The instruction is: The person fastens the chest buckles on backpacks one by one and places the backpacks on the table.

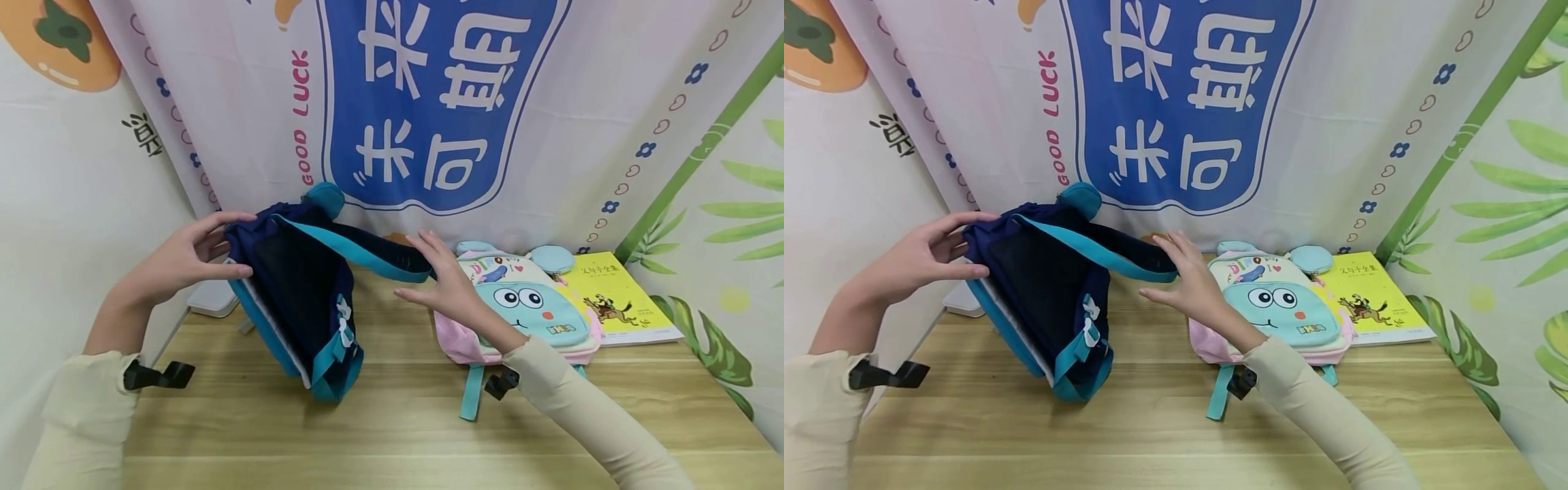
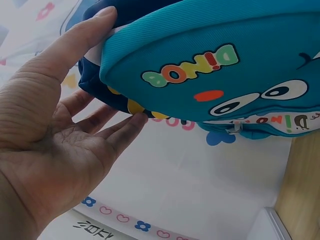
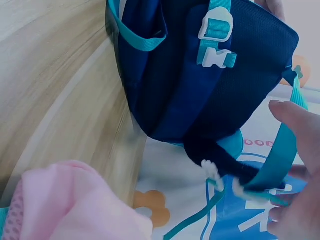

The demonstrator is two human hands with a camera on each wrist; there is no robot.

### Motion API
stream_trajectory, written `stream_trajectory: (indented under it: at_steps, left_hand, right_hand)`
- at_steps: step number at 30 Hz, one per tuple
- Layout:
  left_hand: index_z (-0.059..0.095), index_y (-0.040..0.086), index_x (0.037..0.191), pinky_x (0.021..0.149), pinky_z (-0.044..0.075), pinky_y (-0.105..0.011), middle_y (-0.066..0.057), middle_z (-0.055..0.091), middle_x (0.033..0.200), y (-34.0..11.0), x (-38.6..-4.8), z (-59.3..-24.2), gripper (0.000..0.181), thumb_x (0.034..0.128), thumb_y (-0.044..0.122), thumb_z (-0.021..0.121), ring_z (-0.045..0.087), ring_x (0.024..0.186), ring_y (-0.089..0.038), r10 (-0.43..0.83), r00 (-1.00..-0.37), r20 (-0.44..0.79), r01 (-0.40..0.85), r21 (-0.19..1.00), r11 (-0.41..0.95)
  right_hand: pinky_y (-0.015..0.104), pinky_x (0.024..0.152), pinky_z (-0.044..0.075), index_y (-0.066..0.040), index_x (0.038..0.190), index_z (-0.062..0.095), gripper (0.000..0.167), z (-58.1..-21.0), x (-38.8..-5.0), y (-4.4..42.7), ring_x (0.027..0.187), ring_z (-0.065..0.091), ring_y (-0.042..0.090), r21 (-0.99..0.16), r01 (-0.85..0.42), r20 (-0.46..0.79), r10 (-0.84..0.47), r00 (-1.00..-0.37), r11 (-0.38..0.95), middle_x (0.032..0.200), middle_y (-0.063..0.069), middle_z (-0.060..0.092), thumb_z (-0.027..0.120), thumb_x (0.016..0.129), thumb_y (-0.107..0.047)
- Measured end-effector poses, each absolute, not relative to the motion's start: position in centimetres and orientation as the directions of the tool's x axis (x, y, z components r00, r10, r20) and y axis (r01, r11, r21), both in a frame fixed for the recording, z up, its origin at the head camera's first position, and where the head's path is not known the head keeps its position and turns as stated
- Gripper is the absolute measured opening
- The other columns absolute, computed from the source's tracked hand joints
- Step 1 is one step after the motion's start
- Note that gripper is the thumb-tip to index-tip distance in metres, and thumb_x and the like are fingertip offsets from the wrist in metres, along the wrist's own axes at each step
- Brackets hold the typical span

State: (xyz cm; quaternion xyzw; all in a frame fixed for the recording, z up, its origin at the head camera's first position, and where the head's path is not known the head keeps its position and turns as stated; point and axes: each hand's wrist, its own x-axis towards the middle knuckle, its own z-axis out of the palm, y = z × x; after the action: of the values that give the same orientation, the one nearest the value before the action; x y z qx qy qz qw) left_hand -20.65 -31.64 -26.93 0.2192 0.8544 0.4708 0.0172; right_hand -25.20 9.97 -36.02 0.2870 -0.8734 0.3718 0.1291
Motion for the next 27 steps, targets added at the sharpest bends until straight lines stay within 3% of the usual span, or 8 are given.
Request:
stream_trajectory:
  at_steps: [8,12,20,24,27]
  left_hand:
    - [0.040,0.017,0.155,0.101,0.042,-0.008,0.002,0.042,0.155,-31.9,-20.6,-27.3,0.071,0.0924,-0.005,0.069,0.049,0.132,0.004,0.369,-0.911,0.186,0.348,0.827,0.441]
    - [0.041,0.019,0.154,0.103,0.041,-0.008,0.003,0.042,0.156,-31.8,-20.7,-27.4,0.071,0.0930,-0.003,0.069,0.046,0.135,0.004,0.346,-0.922,0.175,0.329,0.824,0.461]
    - [0.043,0.020,0.152,0.105,0.039,-0.008,0.003,0.041,0.156,-31.4,-20.8,-27.2,0.069,0.0920,0.001,0.072,0.043,0.137,0.003,0.326,-0.930,0.171,0.325,0.798,0.507]
    - [0.045,0.020,0.152,0.105,0.039,-0.008,0.003,0.041,0.155,-31.2,-20.8,-27.1,0.069,0.0917,0.001,0.073,0.044,0.136,0.003,0.324,-0.930,0.172,0.327,0.788,0.521]
    - [0.045,0.020,0.151,0.105,0.039,-0.008,0.002,0.041,0.155,-31.0,-20.8,-27.1,0.068,0.0916,0.003,0.073,0.045,0.133,0.005,0.322,-0.932,0.165,0.323,0.783,0.532]
  right_hand:
    - [0.056,0.118,0.035,-0.020,0.159,0.034,0.096,-37.4,-24.7,9.8,0.151,0.036,0.031,-0.682,-0.542,0.344,-0.438,-0.830,0.491,0.164,0.009,0.036,0.086,0.081,-0.039]
    - [0.054,0.119,0.035,-0.023,0.161,0.031,0.097,-38.4,-24.4,9.3,0.150,0.037,0.027,-0.675,-0.577,0.334,-0.506,-0.795,0.460,0.164,0.004,0.037,0.085,0.082,-0.040]
    - [0.050,0.121,0.032,-0.026,0.161,0.031,0.092,-39.7,-23.3,8.3,0.153,0.033,0.021,-0.677,-0.657,0.305,-0.686,-0.660,0.330,0.165,-0.002,0.035,0.084,0.085,-0.033]
    - [0.050,0.122,0.031,-0.029,0.161,0.031,0.093,-40.1,-22.7,7.6,0.154,0.031,0.021,-0.693,-0.655,0.275,-0.729,-0.626,0.301,0.165,0.000,0.035,0.084,0.085,-0.035]
    - [0.050,0.122,0.031,-0.022,0.161,0.031,0.096,-40.6,-22.7,7.1,0.154,0.031,0.024,-0.681,-0.665,0.279,-0.731,-0.623,0.307,0.166,0.006,0.034,0.085,0.083,-0.034]
